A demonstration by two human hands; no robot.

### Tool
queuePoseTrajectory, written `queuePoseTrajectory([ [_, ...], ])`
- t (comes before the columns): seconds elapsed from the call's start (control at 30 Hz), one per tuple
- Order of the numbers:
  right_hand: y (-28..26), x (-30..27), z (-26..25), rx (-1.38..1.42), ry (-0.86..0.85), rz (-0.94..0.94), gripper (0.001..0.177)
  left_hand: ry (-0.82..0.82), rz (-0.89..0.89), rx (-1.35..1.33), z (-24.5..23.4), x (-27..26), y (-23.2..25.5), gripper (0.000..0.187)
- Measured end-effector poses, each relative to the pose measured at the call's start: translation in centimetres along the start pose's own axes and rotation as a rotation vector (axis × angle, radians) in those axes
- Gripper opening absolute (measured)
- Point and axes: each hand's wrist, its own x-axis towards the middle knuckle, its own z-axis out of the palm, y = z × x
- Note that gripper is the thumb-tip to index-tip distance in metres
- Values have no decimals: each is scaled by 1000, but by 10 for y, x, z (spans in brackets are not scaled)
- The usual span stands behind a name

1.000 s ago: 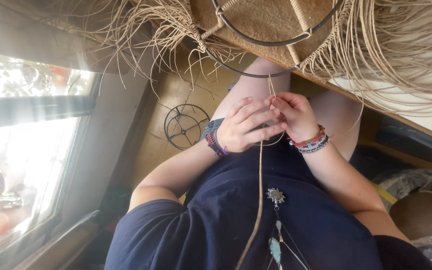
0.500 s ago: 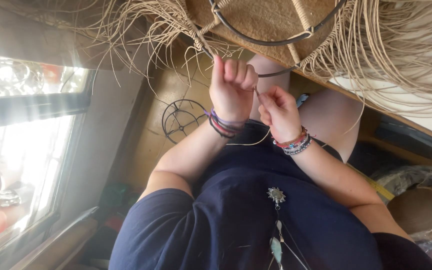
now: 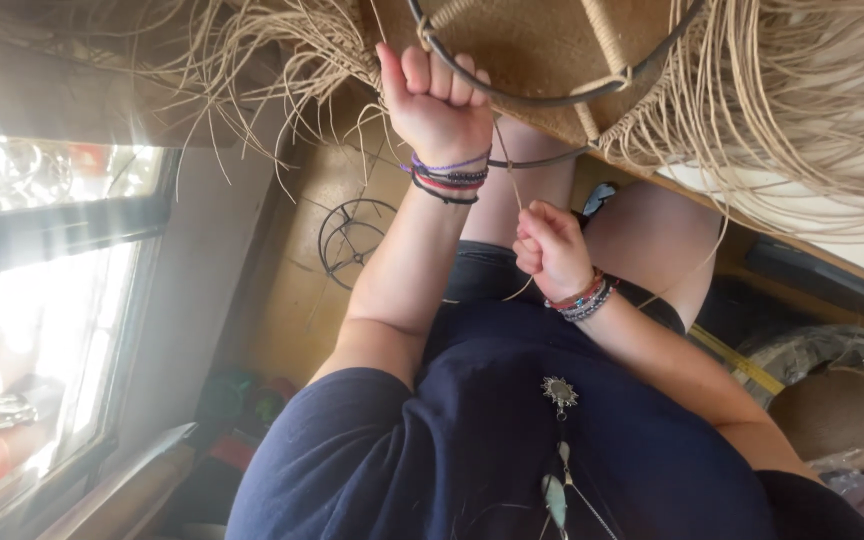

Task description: Weaving and tying dried straw strands onto a circular metal frame to create a decorative lampshade

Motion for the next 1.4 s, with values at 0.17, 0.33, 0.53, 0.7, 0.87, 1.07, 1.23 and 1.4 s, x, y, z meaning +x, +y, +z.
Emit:
queuePoseTrajectory([
  [0.17,9,4,-11,-37,-5,12,34,41,73,50,-6,-6,-7,53],
  [0.33,14,6,-12,-169,-41,-88,23,-71,66,222,2,-51,11,56],
  [0.53,-23,-8,25,-1164,-183,-329,20,-330,-19,676,13,-150,24,57],
  [0.7,-58,-19,27,-1731,-201,-610,17,-347,-154,434,-87,-146,26,60],
  [0.87,-79,32,23,-1850,-96,-1130,32,-464,-279,535,-109,-121,35,65],
  [1.07,-66,55,18,-1817,35,-1175,45,-544,-286,793,-154,-90,53,62],
  [1.23,-62,57,36,-1806,223,-1235,63,-812,-163,1148,-149,-47,90,57],
  [1.4,-64,55,39,-1804,296,-1226,66,-1021,-2,1356,-141,-5,120,52],
])
